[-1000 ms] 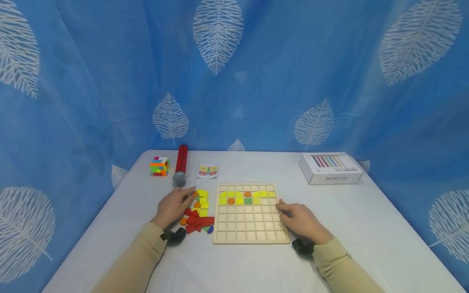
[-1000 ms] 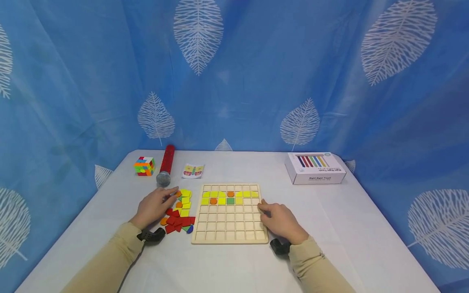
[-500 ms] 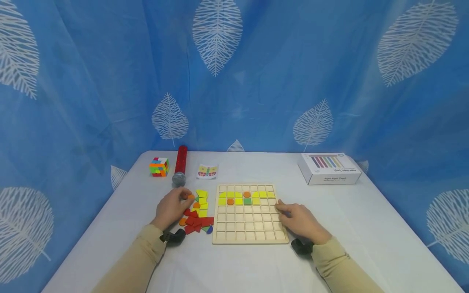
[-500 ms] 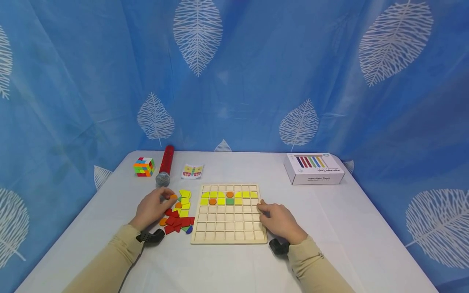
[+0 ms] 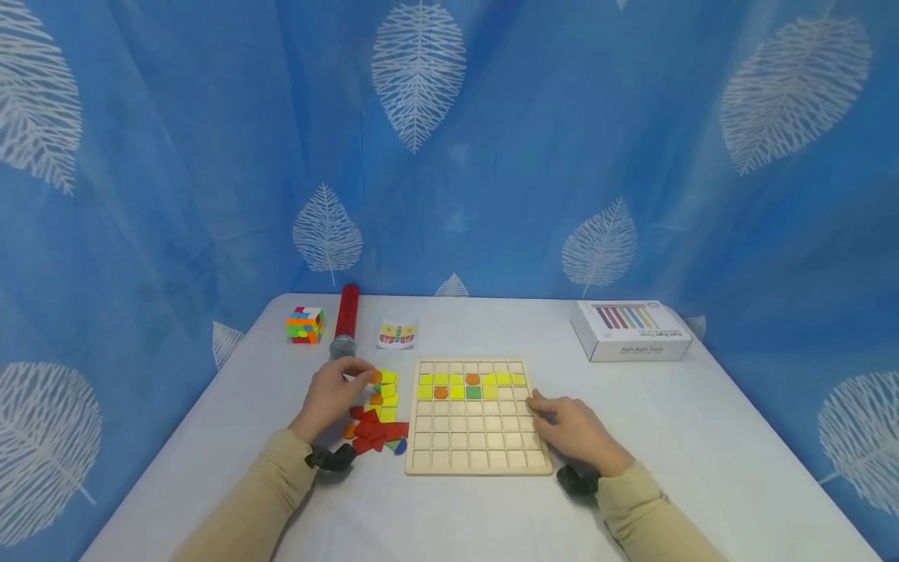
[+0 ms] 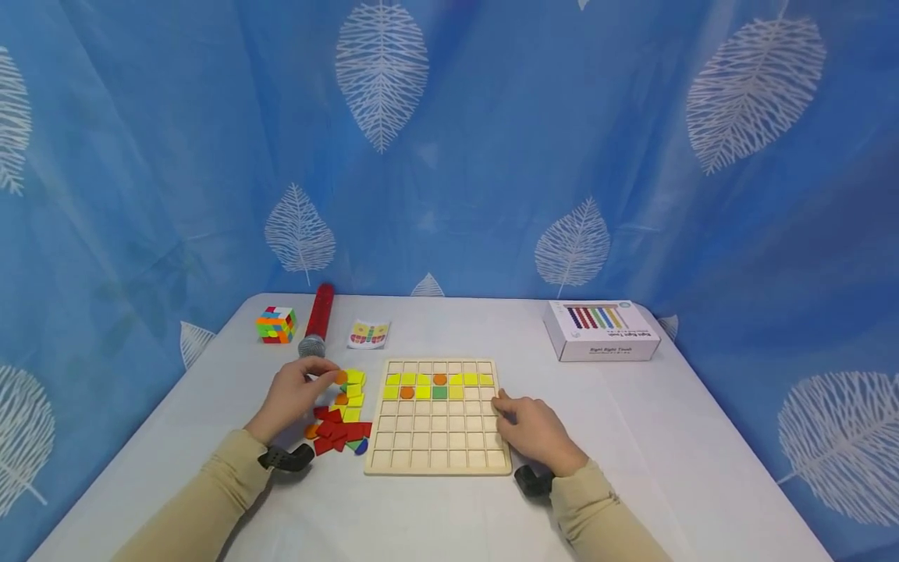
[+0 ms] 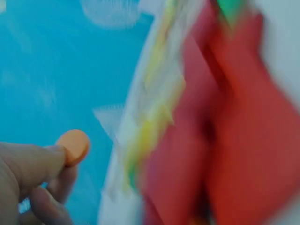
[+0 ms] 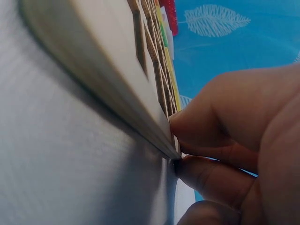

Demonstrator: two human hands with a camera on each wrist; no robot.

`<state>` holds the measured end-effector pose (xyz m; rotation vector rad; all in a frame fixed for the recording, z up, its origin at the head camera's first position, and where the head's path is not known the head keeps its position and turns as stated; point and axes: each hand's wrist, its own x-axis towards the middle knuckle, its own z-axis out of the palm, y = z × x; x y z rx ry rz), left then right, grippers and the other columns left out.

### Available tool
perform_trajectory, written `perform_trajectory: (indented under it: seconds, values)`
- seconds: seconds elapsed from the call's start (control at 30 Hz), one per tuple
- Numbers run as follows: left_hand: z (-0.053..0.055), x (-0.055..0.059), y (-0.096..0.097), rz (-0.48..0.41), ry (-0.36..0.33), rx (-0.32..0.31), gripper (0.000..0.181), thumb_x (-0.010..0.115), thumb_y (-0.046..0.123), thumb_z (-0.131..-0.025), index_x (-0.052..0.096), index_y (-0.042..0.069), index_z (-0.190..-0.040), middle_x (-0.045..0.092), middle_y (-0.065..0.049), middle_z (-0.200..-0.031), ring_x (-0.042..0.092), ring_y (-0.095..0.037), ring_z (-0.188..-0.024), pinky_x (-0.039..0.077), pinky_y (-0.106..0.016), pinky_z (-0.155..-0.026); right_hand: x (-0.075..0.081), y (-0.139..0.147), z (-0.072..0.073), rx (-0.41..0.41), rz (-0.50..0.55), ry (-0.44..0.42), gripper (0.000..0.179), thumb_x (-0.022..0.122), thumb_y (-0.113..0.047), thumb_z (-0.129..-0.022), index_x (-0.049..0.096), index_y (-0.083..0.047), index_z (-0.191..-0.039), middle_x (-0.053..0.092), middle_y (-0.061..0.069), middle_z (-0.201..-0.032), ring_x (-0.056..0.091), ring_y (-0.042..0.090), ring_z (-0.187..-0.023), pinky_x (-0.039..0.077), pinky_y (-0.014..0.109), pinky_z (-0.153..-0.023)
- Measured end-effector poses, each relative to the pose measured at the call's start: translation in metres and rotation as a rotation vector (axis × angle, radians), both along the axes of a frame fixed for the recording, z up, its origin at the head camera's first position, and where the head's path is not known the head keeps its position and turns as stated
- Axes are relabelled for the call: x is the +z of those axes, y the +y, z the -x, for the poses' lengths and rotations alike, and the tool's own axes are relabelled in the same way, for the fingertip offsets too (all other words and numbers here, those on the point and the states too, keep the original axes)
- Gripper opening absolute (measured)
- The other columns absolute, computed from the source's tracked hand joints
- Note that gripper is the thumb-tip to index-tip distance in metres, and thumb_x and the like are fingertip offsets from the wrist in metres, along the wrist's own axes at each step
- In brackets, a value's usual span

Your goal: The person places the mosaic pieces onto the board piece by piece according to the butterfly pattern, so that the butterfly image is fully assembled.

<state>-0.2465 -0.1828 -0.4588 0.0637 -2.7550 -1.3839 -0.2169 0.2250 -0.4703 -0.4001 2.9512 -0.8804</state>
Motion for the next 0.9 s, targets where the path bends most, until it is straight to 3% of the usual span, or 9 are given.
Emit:
perform_trajectory:
  seconds: [0.17, 0.33, 0.6, 0.9]
  values:
    - [0.000, 0.023, 0.038, 0.044, 0.033, -0.141, 0.014, 0.074, 0.026, -0.096, 0.074, 0.018, -0.108, 0.070, 0.001, -0.105, 0.058, -0.021, -0.093, 0.053, -0.031, -0.074, 0.000, 0.001, -0.002, 0.004, -0.012, 0.012, 0.042, 0.065, -0.018, -0.096, 0.066, -0.004, -0.136, 0.057, 0.014, -0.147, 0.052, 0.040, -0.137, 0.042, 0.055, -0.111]
    - [0.003, 0.032, 0.079, 0.108, 0.021, -0.230, 0.008, 0.074, 0.026, -0.095, 0.077, 0.020, -0.101, 0.072, 0.007, -0.098, 0.061, -0.017, -0.095, 0.053, -0.037, -0.086, -0.001, 0.001, -0.001, 0.007, -0.013, 0.016, 0.042, 0.065, -0.019, -0.097, 0.066, -0.006, -0.136, 0.057, 0.012, -0.147, 0.052, 0.039, -0.137, 0.043, 0.055, -0.111]
    - [0.016, 0.025, 0.139, 0.177, 0.003, -0.320, 0.006, 0.073, 0.027, -0.095, 0.077, 0.022, -0.094, 0.071, 0.008, -0.092, 0.062, -0.014, -0.086, 0.052, -0.037, -0.080, -0.002, 0.010, 0.002, 0.019, -0.034, 0.003, 0.043, 0.066, -0.021, -0.096, 0.066, -0.008, -0.137, 0.057, 0.009, -0.148, 0.051, 0.040, -0.138, 0.042, 0.056, -0.111]
    - [0.033, 0.011, 0.185, 0.218, -0.008, -0.331, 0.006, 0.075, 0.029, -0.093, 0.076, 0.023, -0.093, 0.071, 0.011, -0.089, 0.061, -0.011, -0.080, 0.051, -0.033, -0.073, 0.002, 0.019, 0.005, 0.140, -0.019, -0.002, 0.040, 0.064, -0.023, -0.101, 0.064, -0.006, -0.137, 0.053, 0.008, -0.152, 0.050, 0.042, -0.138, 0.043, 0.058, -0.109]
